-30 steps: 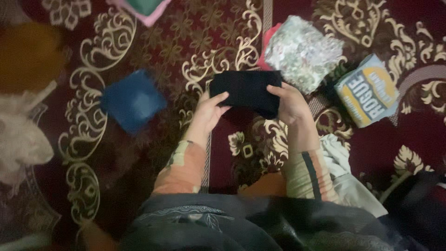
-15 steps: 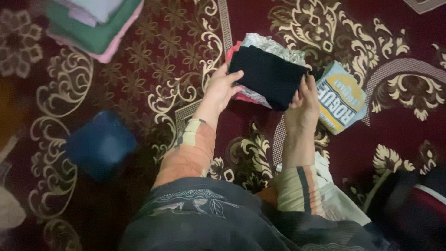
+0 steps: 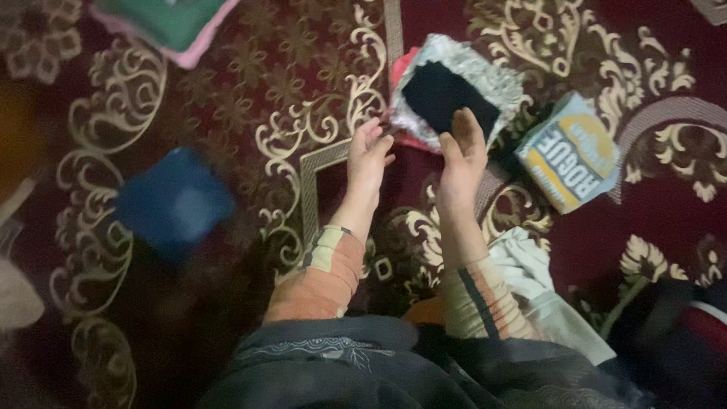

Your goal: The person folds clothes by hand while sitting on a patterned rug. They fold a white patterned garment, a black garment, and a pair of blue denim pants, smoothing each item and placing it in a stack.

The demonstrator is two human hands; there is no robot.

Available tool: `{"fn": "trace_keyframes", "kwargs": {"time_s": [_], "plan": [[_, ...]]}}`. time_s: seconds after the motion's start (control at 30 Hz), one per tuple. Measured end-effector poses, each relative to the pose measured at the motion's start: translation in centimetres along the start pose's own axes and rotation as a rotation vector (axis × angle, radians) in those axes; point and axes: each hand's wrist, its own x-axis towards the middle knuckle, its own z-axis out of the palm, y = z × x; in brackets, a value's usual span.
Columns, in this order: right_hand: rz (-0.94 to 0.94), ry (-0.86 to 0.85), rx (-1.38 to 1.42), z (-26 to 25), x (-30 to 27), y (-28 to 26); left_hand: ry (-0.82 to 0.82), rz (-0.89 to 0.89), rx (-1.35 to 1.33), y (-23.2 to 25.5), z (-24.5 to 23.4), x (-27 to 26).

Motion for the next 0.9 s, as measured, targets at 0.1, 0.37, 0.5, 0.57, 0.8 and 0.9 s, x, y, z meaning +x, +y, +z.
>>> {"fn": "trace_keyframes", "kwargs": {"time_s": [0.1,0.37,0.5,0.57,0.8,0.9], "plan": [[0.005,-0.122,-0.040,2.6,-2.5,0.6,0.045,0.041,0.013,0.9,-3.3,-2.0],[0.157,-0.467,-0.124,8.7,-10.7,0.9,0.141,0.056,-0.125,1.6,-15.8,-8.5],[0.181,-0.611,-0.217,10.3,-15.3,1.4,0.221,0.009,-0.182,1.9,-21.5,-11.9],[0.268,-0.735,-0.118,11.1,-17.7,1.8,0.253,0.003,-0.199,2.9,-24.1,-13.4],[0.251,-0.826,-0.262,19.8,-24.6,2.7,0.324,-0.033,-0.248,6.4,-31.6,-17.5],[-0.076,-0.823,-0.632,24.8,-28.0,2.3,0.374,-0.014,-0.255,6.7,-34.7,-18.5]]}}
